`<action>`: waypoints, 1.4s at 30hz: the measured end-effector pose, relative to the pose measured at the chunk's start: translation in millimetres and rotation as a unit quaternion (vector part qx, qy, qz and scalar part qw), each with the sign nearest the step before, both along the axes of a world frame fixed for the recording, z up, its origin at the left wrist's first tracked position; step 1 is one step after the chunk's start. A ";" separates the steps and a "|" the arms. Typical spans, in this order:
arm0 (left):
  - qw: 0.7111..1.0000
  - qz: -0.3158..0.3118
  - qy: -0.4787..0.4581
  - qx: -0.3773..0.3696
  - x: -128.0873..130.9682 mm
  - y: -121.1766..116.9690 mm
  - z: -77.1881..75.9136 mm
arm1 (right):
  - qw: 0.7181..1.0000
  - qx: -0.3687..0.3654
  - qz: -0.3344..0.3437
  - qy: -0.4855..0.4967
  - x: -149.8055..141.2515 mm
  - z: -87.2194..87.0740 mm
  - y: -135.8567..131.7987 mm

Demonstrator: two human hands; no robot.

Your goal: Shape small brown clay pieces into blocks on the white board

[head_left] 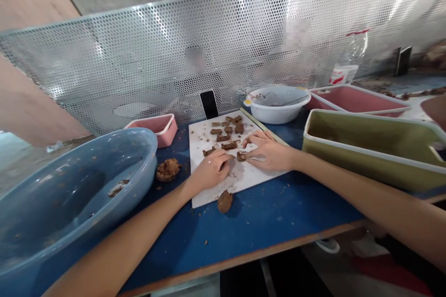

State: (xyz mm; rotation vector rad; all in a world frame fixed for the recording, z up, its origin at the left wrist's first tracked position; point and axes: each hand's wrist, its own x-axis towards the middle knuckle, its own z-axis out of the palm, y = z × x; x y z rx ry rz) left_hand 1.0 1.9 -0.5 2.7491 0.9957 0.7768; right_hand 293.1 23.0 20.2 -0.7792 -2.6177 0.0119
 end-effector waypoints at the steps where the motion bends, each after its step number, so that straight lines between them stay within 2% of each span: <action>1: 1.000 -0.001 -0.003 -0.001 0.2 0.0 -0.1 | 1.000 0.003 -0.005 -0.003 -0.2 0.4 -0.2; 4: 1.000 0.002 -0.003 0.002 0.3 0.0 -0.2 | 1.000 0.006 -0.025 -0.014 -0.5 0.6 0.1; 8: 1.000 0.005 0.006 0.010 -0.3 0.5 -0.9 | 1.000 -0.002 0.007 0.004 -0.1 -1.2 1.8; 12: 1.000 0.000 0.001 0.008 -0.6 1.3 -1.6 | 1.000 -0.002 -0.006 0.004 0.7 -1.6 2.2; 16: 1.000 0.003 0.009 0.006 0.3 0.7 -0.5 | 1.000 -0.005 0.014 -0.001 1.9 0.1 2.0; 20: 1.000 0.006 0.003 0.003 1.8 -0.8 1.5 | 1.000 0.011 -0.006 -0.004 3.0 -0.4 3.0; 24: 1.000 0.005 0.004 0.004 2.5 -0.9 2.0 | 0.999 0.012 0.038 0.014 2.9 -2.4 3.1; 28: 1.000 0.004 0.005 -0.002 2.2 -1.0 2.2 | 0.999 0.016 0.033 0.017 1.3 -2.1 2.2; 36: 1.000 0.017 0.008 0.001 1.4 -3.0 2.0 | 0.999 -0.026 0.019 -0.016 2.7 3.1 -0.2; 42: 1.000 0.019 0.013 -0.006 0.6 -1.3 0.3 | 0.998 -0.059 0.034 -0.011 4.3 3.1 -0.8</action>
